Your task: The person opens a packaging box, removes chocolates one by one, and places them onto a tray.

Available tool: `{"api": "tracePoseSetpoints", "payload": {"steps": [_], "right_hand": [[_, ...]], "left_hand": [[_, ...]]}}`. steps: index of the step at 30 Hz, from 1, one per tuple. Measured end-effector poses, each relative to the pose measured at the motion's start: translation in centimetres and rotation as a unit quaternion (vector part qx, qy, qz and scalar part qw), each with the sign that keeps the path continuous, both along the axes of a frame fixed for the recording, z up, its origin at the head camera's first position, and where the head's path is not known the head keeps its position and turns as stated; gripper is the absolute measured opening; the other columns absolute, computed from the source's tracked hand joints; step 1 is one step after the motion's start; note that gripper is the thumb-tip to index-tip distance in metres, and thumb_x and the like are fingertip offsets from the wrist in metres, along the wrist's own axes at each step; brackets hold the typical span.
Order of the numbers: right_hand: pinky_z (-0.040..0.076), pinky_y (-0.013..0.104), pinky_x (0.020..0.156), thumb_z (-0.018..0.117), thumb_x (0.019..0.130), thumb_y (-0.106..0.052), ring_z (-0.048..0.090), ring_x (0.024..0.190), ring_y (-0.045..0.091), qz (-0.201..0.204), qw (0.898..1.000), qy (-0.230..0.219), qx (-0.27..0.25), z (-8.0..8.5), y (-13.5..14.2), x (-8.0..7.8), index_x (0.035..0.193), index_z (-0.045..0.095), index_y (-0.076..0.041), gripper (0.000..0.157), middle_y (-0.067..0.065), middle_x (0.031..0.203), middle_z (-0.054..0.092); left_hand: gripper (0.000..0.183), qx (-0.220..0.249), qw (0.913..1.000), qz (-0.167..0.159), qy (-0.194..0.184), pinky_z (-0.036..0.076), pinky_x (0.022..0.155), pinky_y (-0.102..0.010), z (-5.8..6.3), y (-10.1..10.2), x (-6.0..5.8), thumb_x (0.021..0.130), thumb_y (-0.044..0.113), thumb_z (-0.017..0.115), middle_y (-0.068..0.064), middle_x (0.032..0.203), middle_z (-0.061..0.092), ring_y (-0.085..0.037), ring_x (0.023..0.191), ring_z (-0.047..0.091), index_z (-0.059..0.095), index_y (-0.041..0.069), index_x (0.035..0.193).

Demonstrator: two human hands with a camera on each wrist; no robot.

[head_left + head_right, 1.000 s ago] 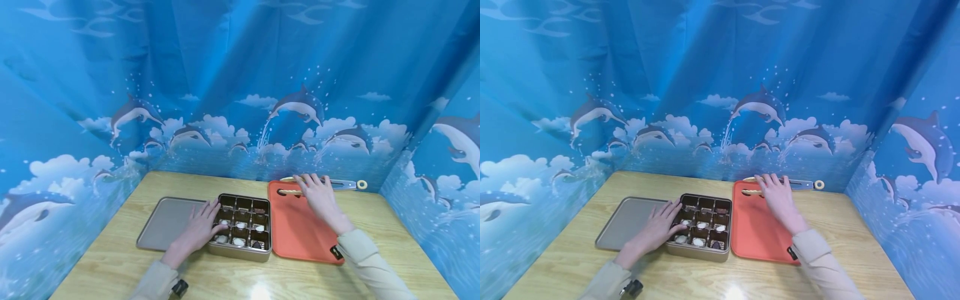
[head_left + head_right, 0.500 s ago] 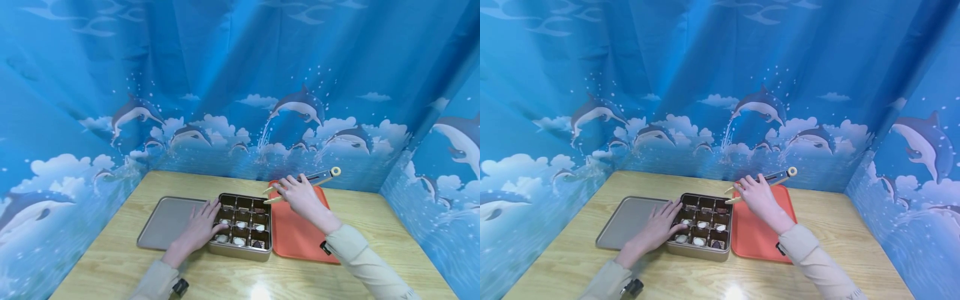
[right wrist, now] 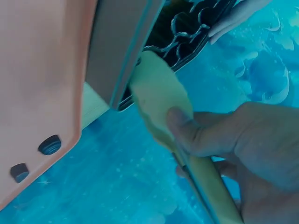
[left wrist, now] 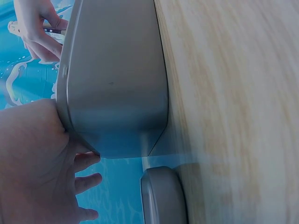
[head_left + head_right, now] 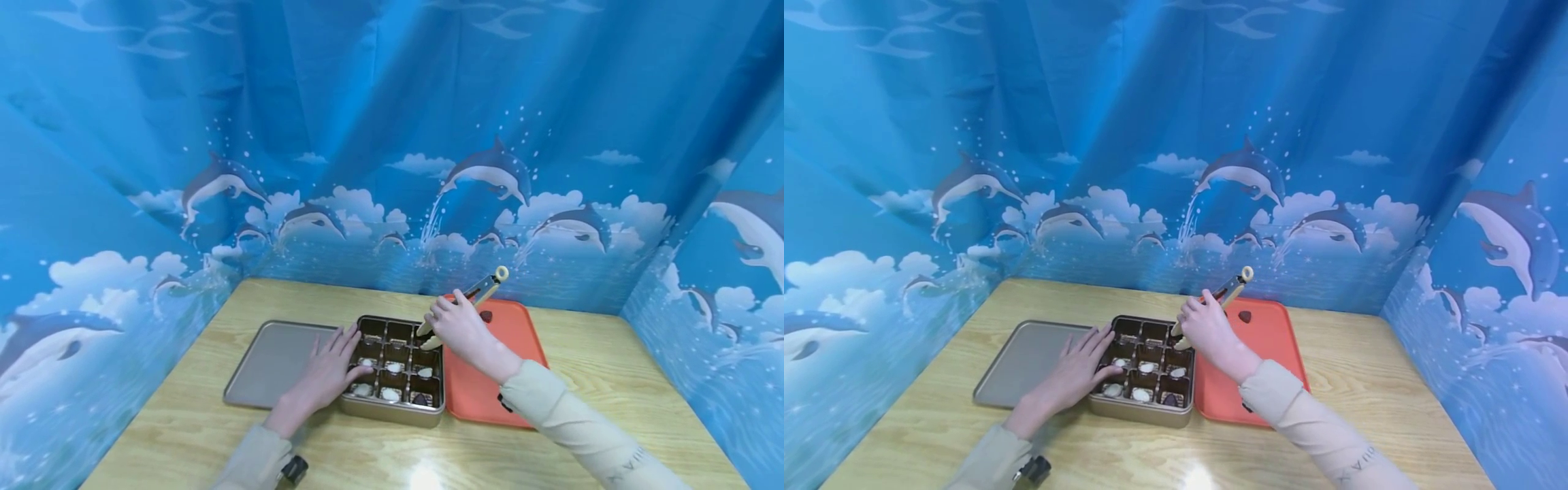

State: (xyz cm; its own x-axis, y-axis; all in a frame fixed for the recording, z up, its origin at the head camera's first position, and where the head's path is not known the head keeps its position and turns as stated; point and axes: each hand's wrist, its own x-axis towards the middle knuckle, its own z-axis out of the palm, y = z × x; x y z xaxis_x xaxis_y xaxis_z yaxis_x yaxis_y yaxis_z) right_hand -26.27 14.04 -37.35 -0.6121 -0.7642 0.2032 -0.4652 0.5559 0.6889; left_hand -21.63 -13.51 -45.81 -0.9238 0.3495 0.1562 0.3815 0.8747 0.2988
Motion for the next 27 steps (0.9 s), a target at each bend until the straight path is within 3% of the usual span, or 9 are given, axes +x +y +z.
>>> {"api": "tracePoseSetpoints", "payload": {"steps": [7, 13, 18, 21, 27], "right_hand": [[0.041, 0.039, 0.086, 0.074, 0.092, -0.023, 0.052, 0.089, 0.015, -0.075, 0.996, -0.019, 0.032, -0.2, -2.2, 0.3, 0.095, 0.077, -0.026, 0.006, -0.006, 0.094, 0.067], [0.039, 0.037, 0.081, 0.070, 0.093, -0.023, 0.050, 0.082, 0.016, -0.100, 0.994, -0.026, 0.022, -1.0, -3.3, 0.3, 0.089, 0.078, -0.022, 0.009, -0.005, 0.088, 0.066], [0.036, 0.036, 0.079, 0.071, 0.095, -0.023, 0.046, 0.080, 0.017, -0.127, 0.989, -0.065, 0.045, -1.3, -3.6, 0.0, 0.089, 0.078, -0.022, 0.009, -0.004, 0.088, 0.065], [0.037, 0.036, 0.078, 0.073, 0.094, -0.022, 0.048, 0.079, 0.016, -0.122, 0.989, -0.073, 0.037, -1.3, -3.4, -0.4, 0.084, 0.077, -0.022, 0.011, -0.004, 0.085, 0.065], [0.043, 0.039, 0.078, 0.076, 0.087, -0.018, 0.053, 0.078, 0.015, -0.055, 0.997, -0.037, -0.029, -1.6, -2.1, -0.6, 0.075, 0.076, -0.024, 0.014, -0.006, 0.080, 0.066]], "left_hand": [[0.078, 0.000, 1.0000, 0.001, 0.005, 0.011, 0.120, -0.068, -0.1, -0.1, 0.0, 0.101, 0.053, 0.052, -0.013, 0.167, 0.021, -0.039, 0.153, 0.017, 0.033, 0.000, 0.156], [0.078, -0.001, 1.0000, 0.000, 0.005, 0.012, 0.120, -0.069, -0.2, -0.1, 0.0, 0.101, 0.053, 0.052, -0.013, 0.167, 0.021, -0.039, 0.153, 0.018, 0.033, 0.001, 0.156], [0.078, 0.003, 1.0000, 0.000, 0.004, 0.011, 0.120, -0.069, -0.2, 0.0, 0.0, 0.101, 0.052, 0.053, -0.013, 0.167, 0.022, -0.039, 0.153, 0.018, 0.034, 0.000, 0.156], [0.078, -0.002, 1.0000, 0.002, 0.004, 0.011, 0.121, -0.068, -0.1, 0.0, 0.0, 0.101, 0.053, 0.052, -0.013, 0.167, 0.021, -0.039, 0.153, 0.018, 0.033, 0.001, 0.156], [0.078, -0.004, 1.0000, 0.001, 0.003, 0.012, 0.120, -0.068, 0.0, 0.0, 0.0, 0.101, 0.053, 0.052, -0.013, 0.166, 0.021, -0.039, 0.153, 0.019, 0.033, 0.000, 0.156]]}}
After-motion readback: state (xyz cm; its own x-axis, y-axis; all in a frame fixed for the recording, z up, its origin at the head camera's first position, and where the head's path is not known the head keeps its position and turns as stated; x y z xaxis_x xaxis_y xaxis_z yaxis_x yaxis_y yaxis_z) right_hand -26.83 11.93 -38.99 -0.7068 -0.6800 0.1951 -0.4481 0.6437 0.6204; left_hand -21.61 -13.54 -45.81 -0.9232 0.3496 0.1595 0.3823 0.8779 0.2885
